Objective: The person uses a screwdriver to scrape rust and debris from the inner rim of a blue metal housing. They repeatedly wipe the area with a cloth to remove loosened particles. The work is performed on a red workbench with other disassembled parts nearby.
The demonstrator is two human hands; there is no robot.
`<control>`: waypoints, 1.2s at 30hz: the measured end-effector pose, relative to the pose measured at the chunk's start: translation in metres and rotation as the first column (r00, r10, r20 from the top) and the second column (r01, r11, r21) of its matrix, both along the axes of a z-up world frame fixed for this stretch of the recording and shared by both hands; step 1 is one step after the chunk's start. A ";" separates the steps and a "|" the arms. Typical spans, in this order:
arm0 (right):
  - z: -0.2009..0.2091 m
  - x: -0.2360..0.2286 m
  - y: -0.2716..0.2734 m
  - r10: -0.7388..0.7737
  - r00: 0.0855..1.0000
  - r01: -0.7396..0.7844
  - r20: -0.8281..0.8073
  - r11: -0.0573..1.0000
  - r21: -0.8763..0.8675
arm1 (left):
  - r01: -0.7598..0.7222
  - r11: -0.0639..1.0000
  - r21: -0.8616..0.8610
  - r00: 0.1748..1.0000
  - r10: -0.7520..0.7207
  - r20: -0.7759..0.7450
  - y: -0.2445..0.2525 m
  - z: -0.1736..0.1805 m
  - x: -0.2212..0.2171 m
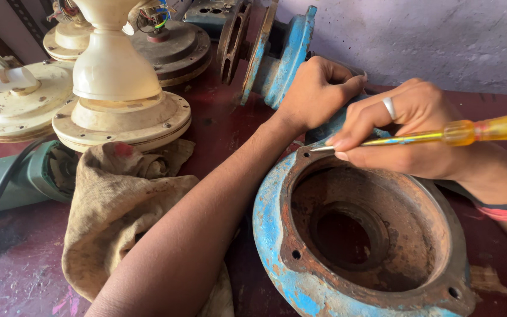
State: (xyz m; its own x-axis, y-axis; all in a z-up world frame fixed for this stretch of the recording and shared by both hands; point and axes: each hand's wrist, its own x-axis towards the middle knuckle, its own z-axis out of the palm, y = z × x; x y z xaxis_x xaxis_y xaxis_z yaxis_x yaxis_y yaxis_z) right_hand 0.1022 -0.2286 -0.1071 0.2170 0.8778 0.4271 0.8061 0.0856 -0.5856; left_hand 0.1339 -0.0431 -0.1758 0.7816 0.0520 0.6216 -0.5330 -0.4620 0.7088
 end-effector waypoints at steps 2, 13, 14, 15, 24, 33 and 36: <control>-0.002 0.006 -0.004 0.042 0.997 -0.041 0.069 0.999 -0.015 | -0.001 1.000 -0.004 1.000 0.001 0.015 -0.001 0.000 0.000; -0.006 0.021 -0.017 0.085 0.995 -0.081 0.058 0.995 -0.065 | -0.004 1.000 -0.004 1.000 0.004 0.009 -0.001 0.003 -0.003; -0.006 0.026 -0.020 0.089 0.995 -0.086 0.036 0.993 -0.076 | -0.011 1.000 0.002 1.000 0.011 -0.002 -0.001 0.003 -0.003; -0.007 0.030 -0.023 0.093 0.996 -0.092 0.014 0.992 -0.086 | -0.018 1.000 0.008 1.000 0.018 -0.014 -0.001 0.004 -0.004; -0.002 0.025 -0.004 -0.191 0.937 0.140 -0.293 0.972 -0.187 | -0.023 1.000 -0.007 0.995 0.022 -0.095 0.001 0.008 -0.008; 0.025 -0.003 0.023 -0.366 0.772 0.179 -0.519 0.910 -0.375 | 0.039 0.995 -0.094 0.991 -0.051 -0.127 0.001 0.009 -0.011; 0.027 -0.009 0.021 -0.376 0.800 0.217 -0.468 0.908 -0.359 | 0.010 0.997 -0.073 0.993 -0.019 -0.119 0.001 0.007 -0.012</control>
State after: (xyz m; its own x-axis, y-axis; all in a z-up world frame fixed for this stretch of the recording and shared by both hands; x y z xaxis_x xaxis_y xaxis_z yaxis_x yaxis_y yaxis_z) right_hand 0.0933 -0.2079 -0.0804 0.6031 0.7944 -0.0718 0.3357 -0.3344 -0.8806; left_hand 0.1215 -0.0422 -0.1685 0.8510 0.0815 0.5187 -0.4488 -0.4000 0.7991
